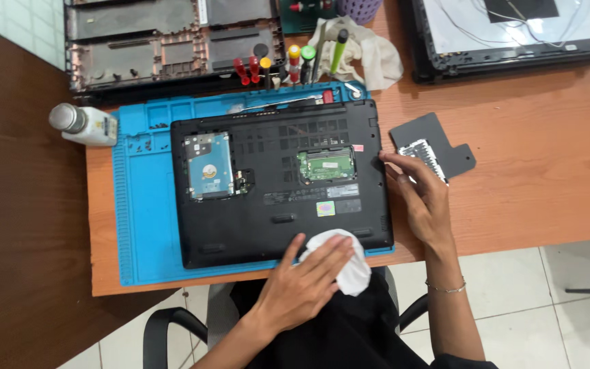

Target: The person wipes the internal components of an open laptop using a cloth, after picking up a cloth from a package on the table.

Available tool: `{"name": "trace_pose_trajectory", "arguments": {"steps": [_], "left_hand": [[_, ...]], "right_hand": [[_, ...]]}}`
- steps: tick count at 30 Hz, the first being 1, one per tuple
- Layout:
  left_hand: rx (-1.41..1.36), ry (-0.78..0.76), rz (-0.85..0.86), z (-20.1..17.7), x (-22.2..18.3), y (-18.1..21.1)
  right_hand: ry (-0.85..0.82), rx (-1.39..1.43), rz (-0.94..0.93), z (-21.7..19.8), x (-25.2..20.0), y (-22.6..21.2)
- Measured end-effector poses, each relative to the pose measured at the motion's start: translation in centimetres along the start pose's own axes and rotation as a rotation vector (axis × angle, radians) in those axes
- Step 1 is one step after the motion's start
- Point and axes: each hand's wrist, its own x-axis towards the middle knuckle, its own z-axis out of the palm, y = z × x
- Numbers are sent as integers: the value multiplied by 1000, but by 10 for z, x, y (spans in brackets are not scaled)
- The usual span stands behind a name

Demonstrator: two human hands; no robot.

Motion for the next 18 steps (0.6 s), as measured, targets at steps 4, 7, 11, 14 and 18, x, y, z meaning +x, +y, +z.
{"name": "trace_pose_trajectory", "arguments": {"steps": [4,7,11,14,18], "left_hand": [[47,19,-179,-2,-28,-7],[78,59,-331,-1,-39,-4],[-3,127,-385,5,-28,8],[-14,153,-362,10,-10,14],[-37,172,-288,15,6,20]], "right_hand": [[0,-52,-33,1,0,0],[-1,-26,-34,1,1,2],[-1,-28,-38,1,0,3],[-1,-42,-44,0,-1,4],[6,-91,-48,1,0,4]]}}
